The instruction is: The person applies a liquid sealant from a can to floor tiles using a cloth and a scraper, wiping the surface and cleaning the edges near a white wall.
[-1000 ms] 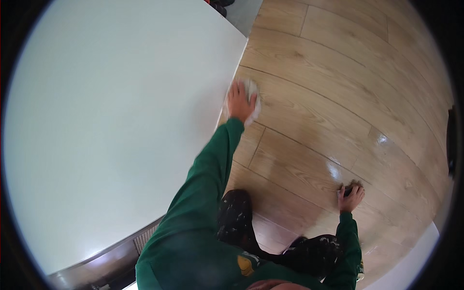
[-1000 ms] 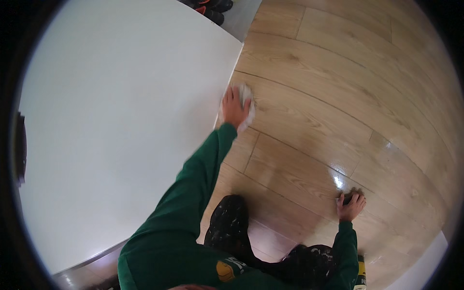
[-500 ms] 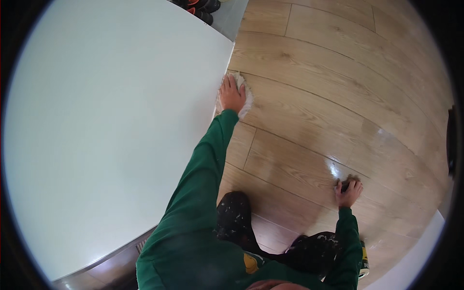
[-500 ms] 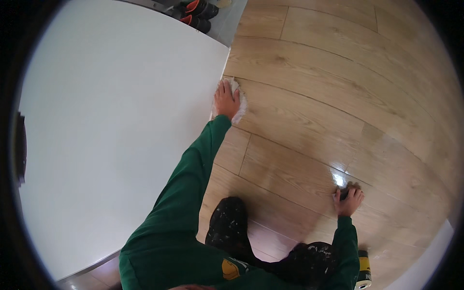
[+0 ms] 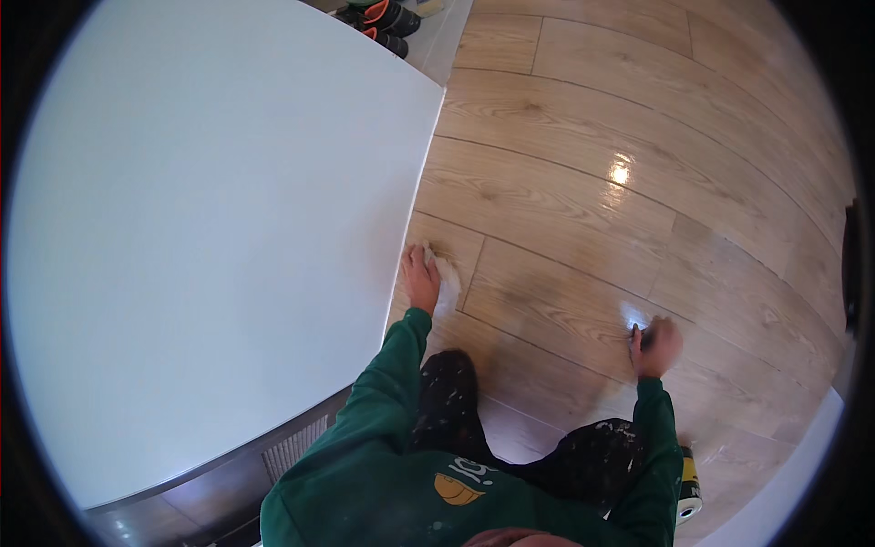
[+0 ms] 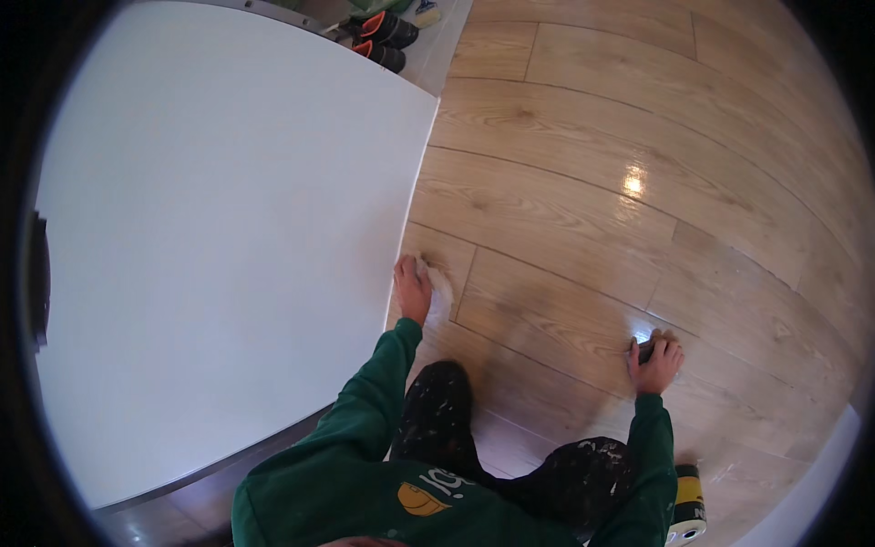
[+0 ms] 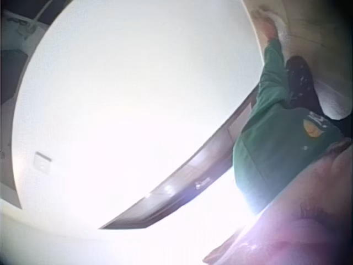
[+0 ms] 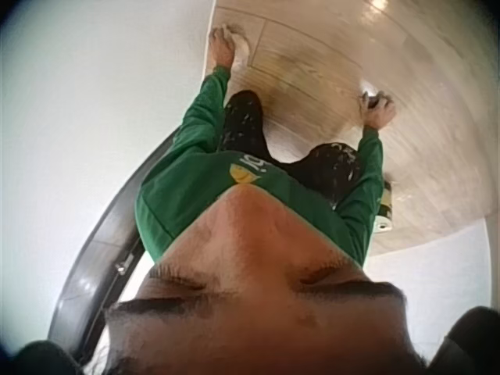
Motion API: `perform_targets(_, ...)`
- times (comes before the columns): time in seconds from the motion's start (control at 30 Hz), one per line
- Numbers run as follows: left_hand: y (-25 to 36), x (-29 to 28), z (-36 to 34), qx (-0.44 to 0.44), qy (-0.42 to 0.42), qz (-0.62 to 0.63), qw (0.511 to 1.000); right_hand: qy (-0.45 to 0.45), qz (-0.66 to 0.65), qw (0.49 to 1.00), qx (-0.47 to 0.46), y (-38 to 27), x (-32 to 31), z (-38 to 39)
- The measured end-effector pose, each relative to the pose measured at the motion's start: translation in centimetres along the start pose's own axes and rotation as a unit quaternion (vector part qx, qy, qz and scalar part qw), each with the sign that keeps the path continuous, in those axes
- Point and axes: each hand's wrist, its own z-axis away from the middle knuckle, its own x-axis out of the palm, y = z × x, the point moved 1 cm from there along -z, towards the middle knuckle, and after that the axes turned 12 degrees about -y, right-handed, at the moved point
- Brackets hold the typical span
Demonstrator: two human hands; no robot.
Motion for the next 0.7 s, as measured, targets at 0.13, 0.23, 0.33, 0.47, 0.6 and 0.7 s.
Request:
perform_targets(0.13, 1.9, 1.0, -3.1, -0.011, 0.023, -0.020, 0.999, 0.006, 0.003, 1.000, -0.005, 0.8, 0.4, -0.2)
perform_targets(0.23, -0.8, 3.3, -5.5, -0.010, 0.025, -0.062, 0.998, 0.001, -0.008, 1.000, -0.012, 0.2, 1.5, -0.8)
perform_targets(0.33, 0.0, 4.5, -9.1, -0.009, 0.027, -0.116, 0.993, -0.003, -0.001, 1.000, -0.003, 0.7, 1.3, -0.8)
perform_targets(0.47, 1.0, 4.1, -14.2, -0.010, 0.029, -0.184, 0.982, -0.006, 0.004, 1.000, 0.005, 0.0, 0.8, -0.6)
perform_targets(0.6, 2.2, 2.7, -13.6, 0.012, 0.001, -0.172, 0.985, 0.011, 0.032, 0.999, -0.014, 0.4, -0.1, -0.8)
perform_targets(0.7, -1.3, 2.4, -8.3, 0.011, 0.003, -0.095, 0.995, 0.024, 0.025, 0.999, -0.019, 0.0, -0.3, 0.0)
